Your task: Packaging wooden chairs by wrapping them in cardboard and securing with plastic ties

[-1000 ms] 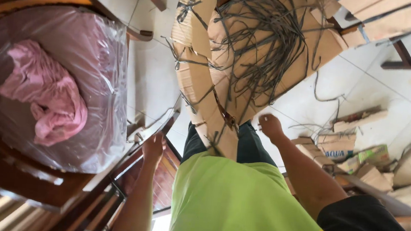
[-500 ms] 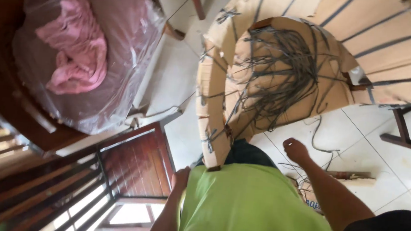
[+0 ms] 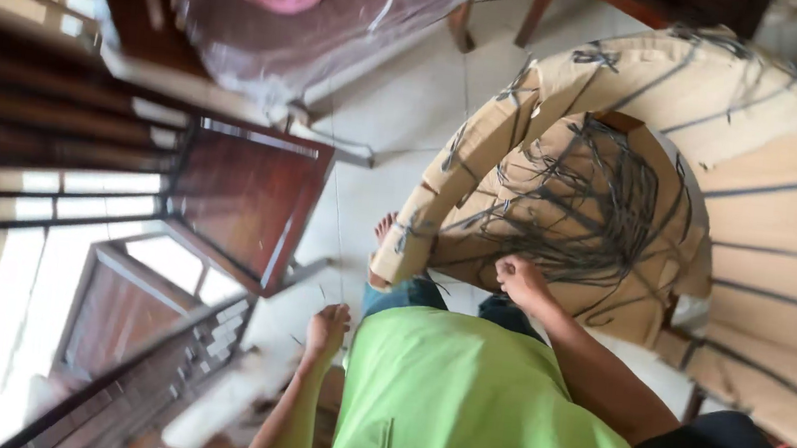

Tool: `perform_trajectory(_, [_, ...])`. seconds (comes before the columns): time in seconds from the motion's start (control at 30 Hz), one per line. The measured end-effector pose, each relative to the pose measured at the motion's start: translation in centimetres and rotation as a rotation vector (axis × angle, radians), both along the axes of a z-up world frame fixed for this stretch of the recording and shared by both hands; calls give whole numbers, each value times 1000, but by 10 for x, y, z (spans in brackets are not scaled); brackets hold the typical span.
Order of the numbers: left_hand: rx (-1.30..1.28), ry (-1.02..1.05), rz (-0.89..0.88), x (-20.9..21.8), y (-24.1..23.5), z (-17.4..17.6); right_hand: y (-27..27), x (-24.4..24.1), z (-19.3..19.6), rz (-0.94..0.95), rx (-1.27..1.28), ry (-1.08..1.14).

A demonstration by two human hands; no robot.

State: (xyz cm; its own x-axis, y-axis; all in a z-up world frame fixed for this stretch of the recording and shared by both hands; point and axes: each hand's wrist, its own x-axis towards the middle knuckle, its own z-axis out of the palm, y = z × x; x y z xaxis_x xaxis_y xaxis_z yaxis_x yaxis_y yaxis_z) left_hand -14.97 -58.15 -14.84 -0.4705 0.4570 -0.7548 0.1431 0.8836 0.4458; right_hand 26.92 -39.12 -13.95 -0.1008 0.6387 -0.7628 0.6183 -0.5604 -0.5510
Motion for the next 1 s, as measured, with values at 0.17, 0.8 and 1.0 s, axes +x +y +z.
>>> perform_trajectory(0.17, [-20,21,220,139,-111,42,7,85,5,304,84,-138])
perform_trajectory(0.8, [106,-110,599,337,-225,131,-64,228,-96,542,-22,-110])
perform_trajectory(1.0, [250,-205,693,361,-275,179,-115,171,-8,565,-20,-4])
